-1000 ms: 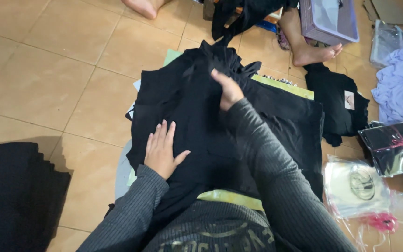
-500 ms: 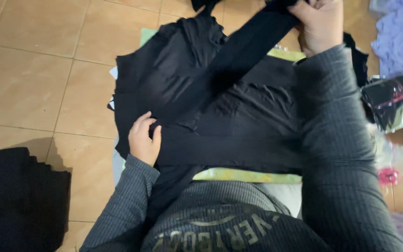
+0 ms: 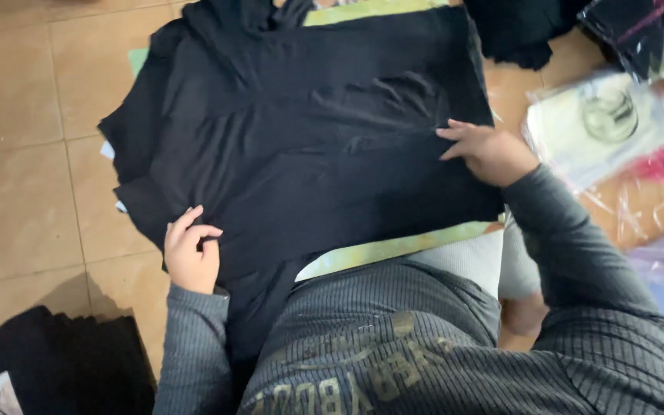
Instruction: The person folds a black garment, using small snips to trim loose threads from the seams.
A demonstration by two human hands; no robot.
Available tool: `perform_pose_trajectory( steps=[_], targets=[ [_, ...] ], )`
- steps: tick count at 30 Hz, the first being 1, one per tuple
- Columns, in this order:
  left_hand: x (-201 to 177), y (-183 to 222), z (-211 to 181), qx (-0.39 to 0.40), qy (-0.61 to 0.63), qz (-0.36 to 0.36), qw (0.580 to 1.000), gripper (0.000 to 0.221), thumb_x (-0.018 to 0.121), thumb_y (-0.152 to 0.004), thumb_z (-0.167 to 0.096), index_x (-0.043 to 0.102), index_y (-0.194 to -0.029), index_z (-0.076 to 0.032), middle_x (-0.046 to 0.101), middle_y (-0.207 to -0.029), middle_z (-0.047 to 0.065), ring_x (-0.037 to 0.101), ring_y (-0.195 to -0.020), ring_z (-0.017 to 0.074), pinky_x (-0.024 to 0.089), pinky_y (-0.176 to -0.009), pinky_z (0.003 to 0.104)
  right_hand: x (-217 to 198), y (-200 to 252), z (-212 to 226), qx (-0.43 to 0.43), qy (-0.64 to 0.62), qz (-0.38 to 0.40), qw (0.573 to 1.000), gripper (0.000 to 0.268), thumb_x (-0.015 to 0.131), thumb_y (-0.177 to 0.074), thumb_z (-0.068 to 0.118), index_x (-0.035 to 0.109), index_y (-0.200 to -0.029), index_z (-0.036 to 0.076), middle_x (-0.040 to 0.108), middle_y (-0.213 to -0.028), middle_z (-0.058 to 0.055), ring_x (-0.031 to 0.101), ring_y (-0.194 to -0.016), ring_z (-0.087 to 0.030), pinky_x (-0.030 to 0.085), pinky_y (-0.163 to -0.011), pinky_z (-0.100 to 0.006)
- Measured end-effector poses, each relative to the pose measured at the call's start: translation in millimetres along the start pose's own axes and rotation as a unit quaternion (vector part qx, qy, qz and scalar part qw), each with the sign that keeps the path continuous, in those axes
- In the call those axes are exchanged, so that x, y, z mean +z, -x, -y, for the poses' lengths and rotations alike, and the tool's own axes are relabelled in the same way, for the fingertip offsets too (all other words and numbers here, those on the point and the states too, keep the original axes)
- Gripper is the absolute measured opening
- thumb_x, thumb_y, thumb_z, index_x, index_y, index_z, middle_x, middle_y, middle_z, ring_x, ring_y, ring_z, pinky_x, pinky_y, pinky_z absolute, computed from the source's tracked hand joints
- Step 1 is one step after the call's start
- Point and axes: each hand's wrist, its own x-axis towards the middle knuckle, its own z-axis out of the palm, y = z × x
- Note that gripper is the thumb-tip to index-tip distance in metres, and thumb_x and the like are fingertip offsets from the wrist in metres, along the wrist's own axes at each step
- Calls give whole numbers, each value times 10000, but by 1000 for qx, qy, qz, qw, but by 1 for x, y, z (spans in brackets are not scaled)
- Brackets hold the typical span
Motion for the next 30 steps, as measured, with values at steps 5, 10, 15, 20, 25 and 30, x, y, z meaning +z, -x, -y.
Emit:
perform_pose_trajectory(
  steps=[5,10,15,20,25,30],
  targets=[
    [-37,-19,-10,34,63,106,992,312,579,-782,39,724,-920,-201,644,-1414,48,596,-1320,329,384,-1193,512,11,31,37,64,143,-217,963,411,540,-891,-130,798,-1017,163,622,-1495,-81,516,-1458,-250,337,-1248,-396],
    [-26,-52,-64,150,-34,34,987,241,601,-986,-105,752,-1095,-258,666,-1413,59,623,-1314,285,429,-1129,421,22,-24,106,105,52,-408,906,341,488,-1070,24,774,-1250,77,565,-1445,-171,502,-1401,-307,430,-1153,-394],
    [35,-63,-119,161,-105,182,965,466,609,-987,-335,537,-1441,-260,454,-1575,72,430,-1431,321,347,-1150,529,131,-89,138,43,202,-205,957,544,603,-1010,354,488,-1506,163,338,-1626,-127,337,-1512,-315,390,-1192,-461],
    [33,-75,-122,31,-144,355,923,857,551,-957,-627,220,-1653,-252,165,-1723,128,160,-1569,370,159,-1226,638,152,-82,94,63,294,-139,943,896,666,-876,667,443,-1559,133,366,-1649,-127,353,-1519,-319,324,-1182,-520],
    [36,-74,-118,20,-146,364,920,954,593,-880,-702,240,-1651,-266,135,-1732,112,138,-1576,390,111,-1215,673,85,-32,55,316,239,-128,909,843,651,-984,484,345,-1607,6,347,-1646,-237,329,-1512,-430,148,-1186,-655],
    [40,-71,-113,67,-177,331,924,996,535,-857,-753,249,-1640,-208,187,-1710,144,180,-1554,404,205,-1166,661,23,-11,54,426,226,-92,871,618,372,-1041,539,472,-1522,166,158,-1708,-139,33,-1548,-413,-52,-1110,-793]
  ],
)
